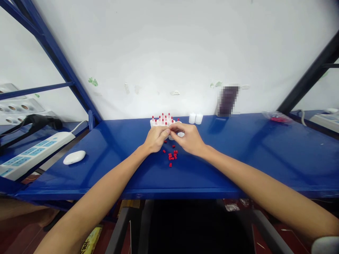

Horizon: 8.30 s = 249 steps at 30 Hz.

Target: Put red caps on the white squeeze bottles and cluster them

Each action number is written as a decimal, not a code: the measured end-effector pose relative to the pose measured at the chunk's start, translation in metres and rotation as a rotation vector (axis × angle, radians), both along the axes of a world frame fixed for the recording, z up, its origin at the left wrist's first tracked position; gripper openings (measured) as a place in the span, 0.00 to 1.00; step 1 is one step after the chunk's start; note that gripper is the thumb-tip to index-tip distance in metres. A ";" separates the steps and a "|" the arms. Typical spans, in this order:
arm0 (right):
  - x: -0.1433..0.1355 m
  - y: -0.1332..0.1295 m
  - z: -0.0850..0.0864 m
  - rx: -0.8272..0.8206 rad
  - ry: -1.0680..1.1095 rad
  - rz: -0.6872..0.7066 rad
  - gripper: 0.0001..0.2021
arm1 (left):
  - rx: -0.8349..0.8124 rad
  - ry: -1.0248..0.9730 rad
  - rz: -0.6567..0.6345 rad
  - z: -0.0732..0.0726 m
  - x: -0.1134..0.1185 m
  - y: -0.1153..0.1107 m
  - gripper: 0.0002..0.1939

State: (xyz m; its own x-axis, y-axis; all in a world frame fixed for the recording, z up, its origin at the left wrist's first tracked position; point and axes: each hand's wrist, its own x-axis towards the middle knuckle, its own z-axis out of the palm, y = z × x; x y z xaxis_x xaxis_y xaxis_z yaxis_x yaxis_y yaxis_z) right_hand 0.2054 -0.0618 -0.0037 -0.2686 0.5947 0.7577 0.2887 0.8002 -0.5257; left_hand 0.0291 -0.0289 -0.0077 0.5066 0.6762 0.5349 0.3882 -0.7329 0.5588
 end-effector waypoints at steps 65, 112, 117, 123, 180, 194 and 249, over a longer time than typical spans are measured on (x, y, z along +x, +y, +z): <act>-0.003 0.003 0.007 0.203 -0.531 -0.179 0.06 | -0.655 -1.077 0.055 0.019 0.016 0.006 0.15; -0.005 0.002 0.000 -0.042 -0.177 -0.204 0.13 | 0.093 0.136 0.033 0.005 -0.013 0.010 0.30; 0.000 0.003 0.001 0.008 -0.248 -0.200 0.13 | 0.039 0.201 -0.017 0.010 -0.015 0.009 0.29; 0.002 0.001 0.002 0.038 -0.309 -0.116 0.12 | -0.012 0.199 -0.038 0.011 -0.016 0.007 0.28; 0.033 0.011 0.012 -0.227 -0.818 0.126 0.09 | 0.064 0.112 0.074 0.004 -0.010 0.005 0.26; 0.013 0.004 0.010 0.038 -0.449 -0.061 0.06 | -0.053 0.118 -0.137 0.007 -0.010 -0.001 0.23; 0.033 -0.005 0.036 -0.277 -0.905 0.065 0.05 | -0.107 -0.129 0.162 -0.001 -0.001 0.007 0.23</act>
State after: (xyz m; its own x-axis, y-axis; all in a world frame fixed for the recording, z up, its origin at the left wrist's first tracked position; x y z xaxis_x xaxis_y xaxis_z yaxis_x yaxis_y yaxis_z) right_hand 0.2389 -0.0666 0.0325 -0.7241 0.6851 0.0793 0.6388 0.7095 -0.2976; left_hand 0.0281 -0.0215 -0.0082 0.3182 0.7994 0.5096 0.4163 -0.6008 0.6825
